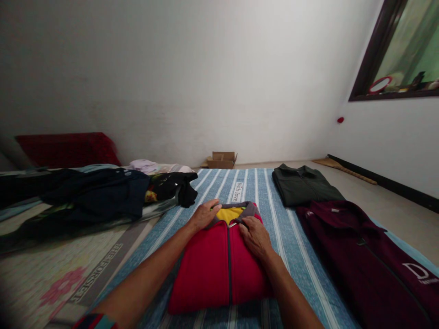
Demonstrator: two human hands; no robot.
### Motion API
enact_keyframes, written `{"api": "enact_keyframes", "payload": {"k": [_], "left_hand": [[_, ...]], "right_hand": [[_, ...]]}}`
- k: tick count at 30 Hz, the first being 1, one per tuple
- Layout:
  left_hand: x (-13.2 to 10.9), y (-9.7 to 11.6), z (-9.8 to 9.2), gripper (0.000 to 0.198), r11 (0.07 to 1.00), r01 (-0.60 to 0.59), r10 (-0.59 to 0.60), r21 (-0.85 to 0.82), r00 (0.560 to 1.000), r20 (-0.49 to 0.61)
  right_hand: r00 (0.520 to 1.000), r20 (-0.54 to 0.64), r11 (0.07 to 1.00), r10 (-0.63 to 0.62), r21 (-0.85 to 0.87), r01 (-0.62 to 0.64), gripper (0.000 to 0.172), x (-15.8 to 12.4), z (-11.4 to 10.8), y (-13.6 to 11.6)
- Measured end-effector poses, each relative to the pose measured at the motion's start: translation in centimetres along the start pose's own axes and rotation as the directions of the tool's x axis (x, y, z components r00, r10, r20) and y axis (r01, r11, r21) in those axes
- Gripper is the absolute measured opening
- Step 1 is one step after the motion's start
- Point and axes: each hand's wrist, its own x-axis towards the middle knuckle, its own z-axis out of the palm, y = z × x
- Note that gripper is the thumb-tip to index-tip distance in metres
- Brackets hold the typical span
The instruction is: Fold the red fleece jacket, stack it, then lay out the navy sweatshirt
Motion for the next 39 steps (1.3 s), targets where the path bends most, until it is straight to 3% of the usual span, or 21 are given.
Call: {"api": "enact_keyframes", "payload": {"k": [2, 5, 9, 12, 15, 21, 30, 39], "left_hand": [[-1.5, -0.5, -1.1, 0.038, 1.000, 0.000, 0.000, -0.009, 1.000, -0.023], [-5.1, -0.4, -1.6, 0.042, 0.999, 0.016, -0.016, 0.030, 0.999, 0.027], [-9.9, 2.4, -0.9, 0.063, 0.990, 0.046, -0.073, 0.133, 0.976, 0.206], [-11.6, 4.7, 0.0, 0.069, 0.985, 0.029, -0.076, 0.168, 0.958, 0.278], [-11.8, 5.6, 0.6, 0.067, 0.979, 0.027, -0.092, 0.202, 0.943, 0.319], [-11.9, 4.9, 1.3, 0.065, 0.980, 0.021, -0.087, 0.195, 0.937, 0.339], [-12.3, 3.6, 2.7, 0.068, 0.991, 0.021, -0.059, 0.128, 0.954, 0.293], [-11.9, 3.6, 2.8, 0.067, 0.988, 0.032, -0.071, 0.149, 0.963, 0.261]], "right_hand": [[0.999, -0.044, 0.999, 0.019, 0.028, -0.017, 0.033, -0.4, -0.6, -0.5], [0.996, -0.090, 1.000, 0.012, -0.010, -0.013, 0.033, -1.4, -1.3, -1.3], [1.000, -0.027, 0.991, -0.010, -0.134, 0.006, 0.042, -2.9, -1.2, -2.8], [0.998, 0.055, 0.965, 0.032, -0.262, -0.016, 0.051, -3.8, -0.4, -3.8], [0.984, 0.125, 0.930, 0.129, -0.359, -0.077, 0.056, -4.4, 0.4, -4.2], [0.950, 0.197, 0.906, 0.244, -0.395, -0.151, 0.062, -4.6, 0.8, -4.1], [0.948, 0.208, 0.916, 0.243, -0.371, -0.153, 0.064, -4.6, 1.2, -3.7], [0.952, 0.200, 0.923, 0.234, -0.352, -0.153, 0.066, -4.4, 0.9, -4.1]]}}
